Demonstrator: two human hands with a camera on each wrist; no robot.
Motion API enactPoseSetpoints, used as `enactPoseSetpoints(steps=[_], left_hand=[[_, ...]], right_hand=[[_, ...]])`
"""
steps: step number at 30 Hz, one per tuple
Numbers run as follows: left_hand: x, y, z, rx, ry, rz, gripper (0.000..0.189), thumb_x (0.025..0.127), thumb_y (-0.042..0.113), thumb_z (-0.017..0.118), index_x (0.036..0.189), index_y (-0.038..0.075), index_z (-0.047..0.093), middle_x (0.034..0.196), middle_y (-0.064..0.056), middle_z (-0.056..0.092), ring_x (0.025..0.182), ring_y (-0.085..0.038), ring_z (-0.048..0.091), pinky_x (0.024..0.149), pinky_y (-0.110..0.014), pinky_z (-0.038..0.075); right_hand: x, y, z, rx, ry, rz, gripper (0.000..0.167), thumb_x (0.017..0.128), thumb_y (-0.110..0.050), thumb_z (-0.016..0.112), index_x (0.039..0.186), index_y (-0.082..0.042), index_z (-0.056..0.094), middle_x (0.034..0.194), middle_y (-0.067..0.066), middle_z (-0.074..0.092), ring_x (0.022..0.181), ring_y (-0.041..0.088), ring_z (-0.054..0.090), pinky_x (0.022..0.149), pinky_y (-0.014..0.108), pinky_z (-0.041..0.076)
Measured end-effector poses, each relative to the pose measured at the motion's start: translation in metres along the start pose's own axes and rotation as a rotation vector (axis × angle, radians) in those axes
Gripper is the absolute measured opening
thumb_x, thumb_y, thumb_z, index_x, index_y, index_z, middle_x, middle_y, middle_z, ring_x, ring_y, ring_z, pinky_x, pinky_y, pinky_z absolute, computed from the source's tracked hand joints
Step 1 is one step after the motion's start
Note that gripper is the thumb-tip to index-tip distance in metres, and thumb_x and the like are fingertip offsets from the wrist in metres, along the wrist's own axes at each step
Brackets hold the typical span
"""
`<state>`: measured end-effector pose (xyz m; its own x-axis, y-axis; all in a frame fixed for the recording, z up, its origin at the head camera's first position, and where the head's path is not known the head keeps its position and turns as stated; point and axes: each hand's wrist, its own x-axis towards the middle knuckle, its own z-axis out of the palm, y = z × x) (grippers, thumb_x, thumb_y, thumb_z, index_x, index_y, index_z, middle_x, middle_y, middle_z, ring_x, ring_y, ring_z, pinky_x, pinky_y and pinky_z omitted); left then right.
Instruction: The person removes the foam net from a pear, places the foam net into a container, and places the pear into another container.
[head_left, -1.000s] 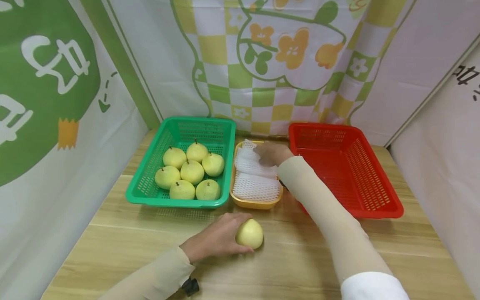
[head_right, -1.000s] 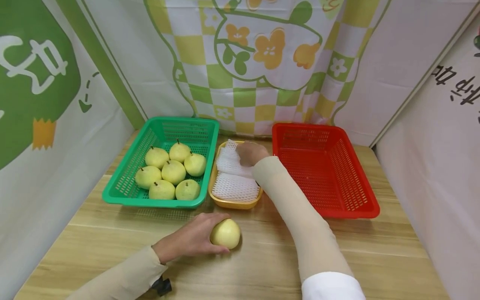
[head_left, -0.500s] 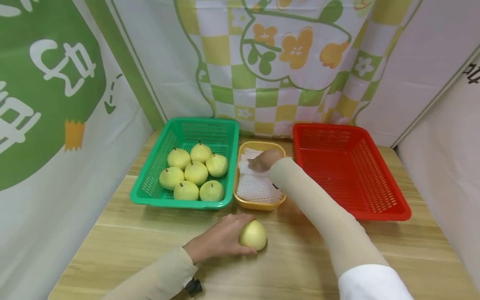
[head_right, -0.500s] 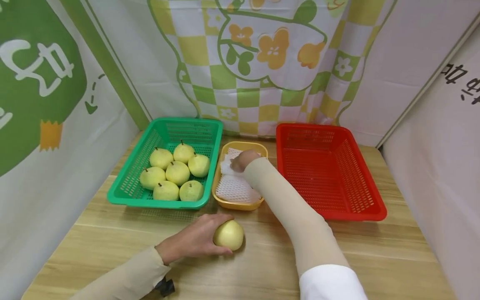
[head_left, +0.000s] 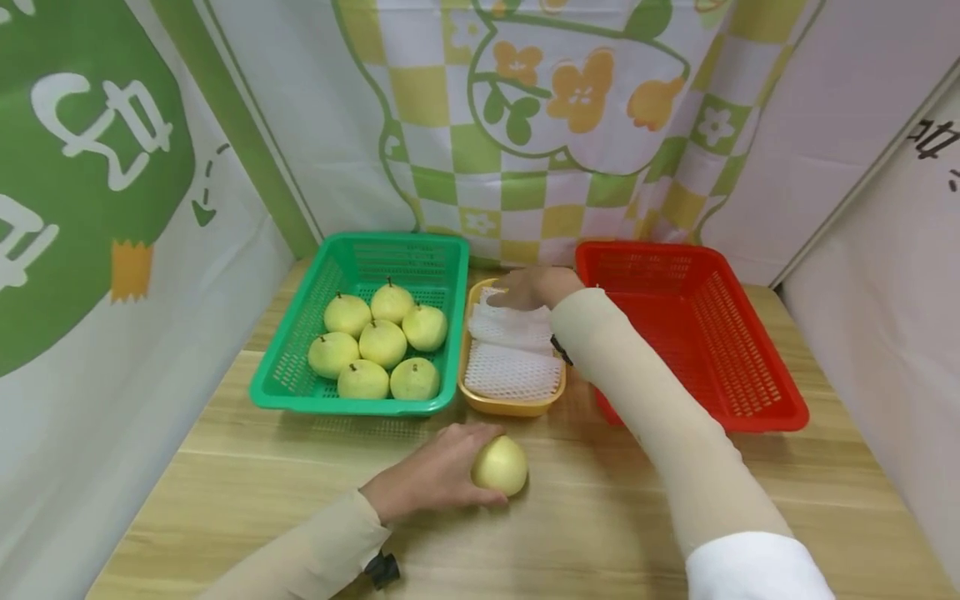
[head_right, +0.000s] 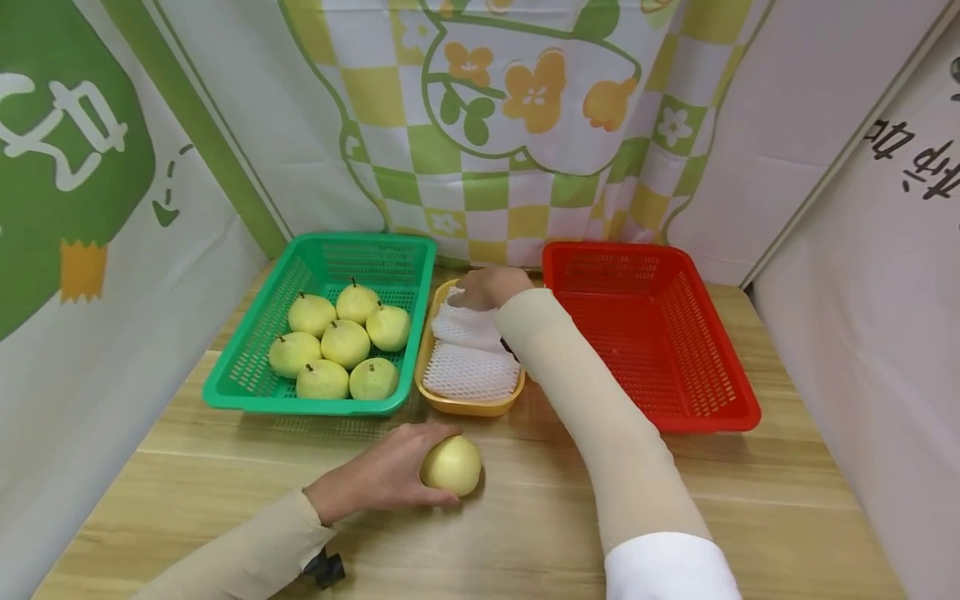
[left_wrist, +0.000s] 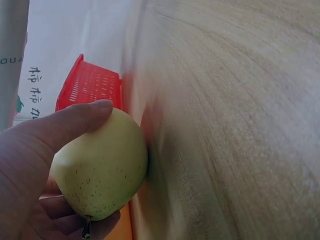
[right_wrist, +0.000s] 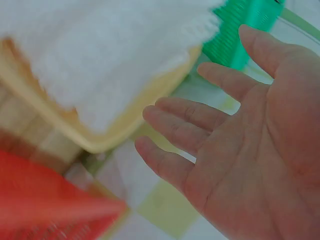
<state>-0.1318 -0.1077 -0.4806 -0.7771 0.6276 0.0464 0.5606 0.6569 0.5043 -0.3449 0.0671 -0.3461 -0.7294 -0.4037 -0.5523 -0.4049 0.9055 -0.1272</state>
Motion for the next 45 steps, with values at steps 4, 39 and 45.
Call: enactPoseSetpoints(steps=[4, 39, 45], left_hand=[[0.001, 0.0, -0.001, -0.01, -0.008, -0.011, 0.085, 0.079, 0.041, 0.092, 0.144, -0.002, 0.058, 0.136, -0.016, 0.07, 0.117, -0.027, 0.07, 0.098, -0.041, 0.061], [0.002, -0.002, 0.003, -0.032, 0.01, -0.033, 0.082, 0.079, 0.043, 0.092, 0.142, 0.0, 0.06, 0.131, -0.013, 0.072, 0.112, -0.024, 0.071, 0.092, -0.038, 0.062], [0.005, 0.001, 0.003, -0.029, -0.003, -0.019, 0.082, 0.079, 0.041, 0.092, 0.143, 0.001, 0.06, 0.133, -0.013, 0.071, 0.114, -0.025, 0.07, 0.094, -0.04, 0.061]], right_hand=[[-0.028, 0.012, -0.016, 0.041, 0.037, 0.034, 0.074, 0.105, -0.07, 0.038, 0.169, -0.037, 0.023, 0.178, 0.0, 0.019, 0.165, 0.032, 0.018, 0.131, 0.059, 0.022], [-0.126, 0.068, 0.167, 0.101, 0.551, -0.154, 0.094, 0.105, -0.059, 0.054, 0.168, -0.001, 0.016, 0.178, 0.018, 0.013, 0.163, 0.041, 0.02, 0.13, 0.061, 0.024], [-0.117, 0.072, 0.184, 0.091, 0.612, -0.14, 0.096, 0.105, -0.06, 0.053, 0.169, -0.002, 0.012, 0.179, 0.015, 0.007, 0.165, 0.037, 0.013, 0.131, 0.059, 0.023]])
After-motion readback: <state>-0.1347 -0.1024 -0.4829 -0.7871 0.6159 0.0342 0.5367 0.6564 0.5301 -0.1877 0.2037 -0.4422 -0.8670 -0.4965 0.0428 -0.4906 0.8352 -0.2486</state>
